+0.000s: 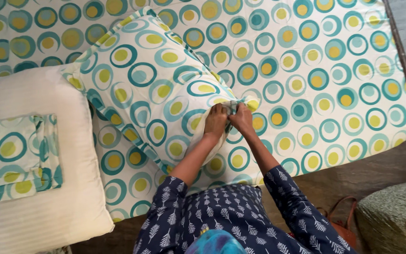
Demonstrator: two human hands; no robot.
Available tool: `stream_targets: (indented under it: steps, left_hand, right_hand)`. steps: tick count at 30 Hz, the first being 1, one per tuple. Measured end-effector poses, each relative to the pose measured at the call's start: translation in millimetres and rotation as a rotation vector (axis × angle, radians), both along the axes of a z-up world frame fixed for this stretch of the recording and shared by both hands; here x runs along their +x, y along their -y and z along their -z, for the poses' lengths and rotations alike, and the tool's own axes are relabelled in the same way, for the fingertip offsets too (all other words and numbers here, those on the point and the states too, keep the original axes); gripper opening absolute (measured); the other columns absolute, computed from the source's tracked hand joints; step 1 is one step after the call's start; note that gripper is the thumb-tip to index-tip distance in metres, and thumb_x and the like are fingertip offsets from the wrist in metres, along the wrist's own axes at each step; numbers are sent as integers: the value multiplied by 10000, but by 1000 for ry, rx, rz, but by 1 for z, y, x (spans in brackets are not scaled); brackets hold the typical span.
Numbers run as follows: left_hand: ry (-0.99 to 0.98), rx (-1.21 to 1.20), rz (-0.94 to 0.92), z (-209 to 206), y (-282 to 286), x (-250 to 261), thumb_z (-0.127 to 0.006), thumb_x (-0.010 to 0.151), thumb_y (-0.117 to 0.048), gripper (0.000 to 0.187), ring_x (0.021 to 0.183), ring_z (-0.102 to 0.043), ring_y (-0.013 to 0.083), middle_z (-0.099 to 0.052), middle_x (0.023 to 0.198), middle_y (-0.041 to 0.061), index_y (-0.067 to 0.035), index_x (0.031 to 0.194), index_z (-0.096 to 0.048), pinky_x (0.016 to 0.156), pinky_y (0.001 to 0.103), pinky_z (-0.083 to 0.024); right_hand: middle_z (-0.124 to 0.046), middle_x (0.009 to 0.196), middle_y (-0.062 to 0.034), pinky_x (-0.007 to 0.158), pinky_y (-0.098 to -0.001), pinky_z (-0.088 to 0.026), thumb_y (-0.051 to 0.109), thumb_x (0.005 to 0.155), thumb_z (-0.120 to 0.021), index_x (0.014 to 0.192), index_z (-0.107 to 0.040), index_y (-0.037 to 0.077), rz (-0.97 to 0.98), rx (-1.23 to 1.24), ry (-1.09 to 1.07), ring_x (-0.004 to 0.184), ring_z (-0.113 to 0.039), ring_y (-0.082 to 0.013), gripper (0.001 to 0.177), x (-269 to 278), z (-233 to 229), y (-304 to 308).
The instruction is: The person inserts a white pillow into a patterned pillowcase on a bed. They align the pillowcase, tuck the pillow in, smooth the fabric, and adjust the corners to fit neatly.
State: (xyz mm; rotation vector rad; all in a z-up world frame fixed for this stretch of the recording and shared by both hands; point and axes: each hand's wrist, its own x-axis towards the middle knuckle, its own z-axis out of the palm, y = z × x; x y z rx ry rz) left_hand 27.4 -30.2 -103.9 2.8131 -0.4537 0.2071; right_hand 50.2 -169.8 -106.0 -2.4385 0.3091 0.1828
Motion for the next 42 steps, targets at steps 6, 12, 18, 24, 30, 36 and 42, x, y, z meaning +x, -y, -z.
stream_targets:
  steps: [6,12,18,24,30,36,42]
  left_hand:
    - [59,-58,185,-45,-15,-59,-614,815,-130,591,1443,-410,366,-477,1494,238,99,1359,-580,1217,469,-345]
    - [231,1,168,-35,-70,-129,-608,900,-148,510,1518,-309,352,-341,1649,159,-181,1408,-609,1116,535,-371]
    - [66,190,176,8,-52,-125,-635,881,-206,466,1444,-401,264,-399,1609,86,-164,1345,-616,1016,470,-437]
    - [-55,-12,234,45,-43,-106,-625,858,-208,534,1383,-486,305,-452,1558,123,-183,1389,-585,1008,423,-474]
    - [-801,-233,346,43,-68,-62,-523,970,-135,526,1100,-697,362,-680,1303,187,-191,1493,-531,966,465,-543]
    - [-82,-215,304,7,-47,-92,-579,828,-130,450,1160,-701,321,-648,1379,157,-33,1265,-621,927,437,-575]
    - [-468,-194,248,-4,-49,-61,-580,857,-181,427,1094,-676,350,-666,1283,129,-87,1273,-593,836,511,-547]
  right_hand:
    - [-722,963,-222,797,-502,-544,161,772,-736,976,-650,18,31,13,144,913,-691,-428,263,-21,2,-2]
    - [-717,1012,-242,766,-503,-543,158,720,-768,1069,-616,10,96,-11,67,903,-679,-445,409,-62,5,-10]
    - [-648,895,-180,413,-411,-546,141,796,-695,1083,-619,-3,337,767,-595,540,-629,-282,330,-123,32,-18]
    - [-705,684,-189,467,-397,-616,65,793,-667,896,-658,-135,228,819,-413,501,-696,-258,225,-128,34,-24]
    - [-702,819,-284,687,-503,-539,205,725,-793,779,-680,-79,-50,-105,57,753,-674,-449,310,-116,-9,-41]
    - [-722,814,-234,672,-502,-544,148,781,-760,826,-709,-39,18,-140,253,760,-693,-423,199,-93,-11,-16]
    - [-754,705,-125,530,-281,-602,87,795,-697,848,-738,-37,106,495,107,563,-737,-144,141,-84,-21,-13]
